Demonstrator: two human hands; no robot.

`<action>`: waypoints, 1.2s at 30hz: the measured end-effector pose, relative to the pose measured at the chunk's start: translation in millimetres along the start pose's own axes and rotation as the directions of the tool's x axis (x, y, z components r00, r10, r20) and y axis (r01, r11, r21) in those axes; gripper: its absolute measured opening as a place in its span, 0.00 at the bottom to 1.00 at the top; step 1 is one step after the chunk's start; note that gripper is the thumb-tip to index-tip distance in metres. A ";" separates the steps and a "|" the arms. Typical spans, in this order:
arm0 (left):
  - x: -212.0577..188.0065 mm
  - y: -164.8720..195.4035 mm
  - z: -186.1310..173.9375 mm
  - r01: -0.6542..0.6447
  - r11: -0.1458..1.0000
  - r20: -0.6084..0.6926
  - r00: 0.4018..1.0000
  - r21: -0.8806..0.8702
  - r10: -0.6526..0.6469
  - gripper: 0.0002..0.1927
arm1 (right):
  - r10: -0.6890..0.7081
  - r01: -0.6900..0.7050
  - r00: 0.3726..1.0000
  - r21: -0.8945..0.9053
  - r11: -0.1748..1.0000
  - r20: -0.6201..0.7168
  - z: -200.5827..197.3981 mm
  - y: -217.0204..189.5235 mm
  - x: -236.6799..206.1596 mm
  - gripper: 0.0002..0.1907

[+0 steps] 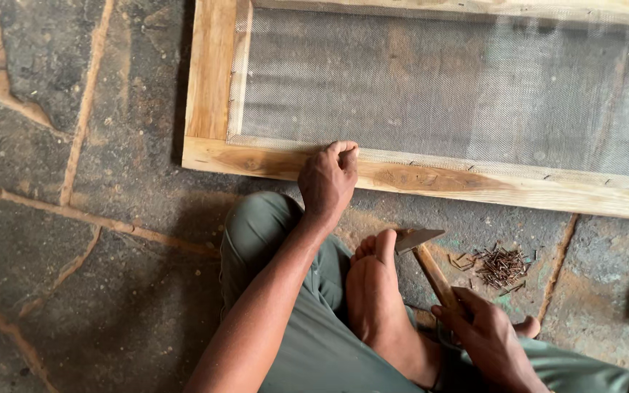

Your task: The person is sitting on a stone floor, attaching a metal mesh screen to a wooden frame using a hammer and nails. They repeatedly pick up nails, position them along the frame's edge, and hammer them in to secure the mesh.

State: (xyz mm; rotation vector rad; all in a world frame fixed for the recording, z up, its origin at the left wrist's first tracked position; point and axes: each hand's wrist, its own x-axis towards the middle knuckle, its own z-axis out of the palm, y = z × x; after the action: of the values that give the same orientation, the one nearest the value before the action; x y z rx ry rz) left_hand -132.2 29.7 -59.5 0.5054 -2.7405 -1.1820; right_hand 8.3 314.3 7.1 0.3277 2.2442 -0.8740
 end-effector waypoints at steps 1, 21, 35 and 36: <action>-0.3 0.6 -1.3 0.021 1.000 0.009 1.000 -0.013 -0.021 0.11 | 0.040 -0.043 0.999 -0.072 0.996 -0.031 -1.8 -2.1 -1.2 0.20; -0.5 -28.3 8.0 -0.109 0.994 -0.050 0.993 -0.029 0.107 0.11 | -0.743 0.538 0.599 -0.537 0.650 -0.298 1.5 -115.9 64.4 0.26; 5.9 -17.5 8.1 0.125 0.990 0.125 0.983 0.063 -0.132 0.09 | -0.747 0.547 0.604 -0.537 0.642 -0.278 -10.0 -125.9 62.9 0.27; 9.2 -17.7 7.6 0.143 0.988 0.116 0.982 0.055 -0.149 0.10 | -0.746 0.571 0.595 -0.496 0.654 -0.298 -10.3 -123.9 63.0 0.27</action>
State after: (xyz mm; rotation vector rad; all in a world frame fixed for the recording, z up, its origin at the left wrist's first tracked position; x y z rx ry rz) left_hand -138.1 20.3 -77.8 0.6727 -2.8817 -1.2210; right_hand -98.9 228.4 30.5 -0.6135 3.0119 -0.7653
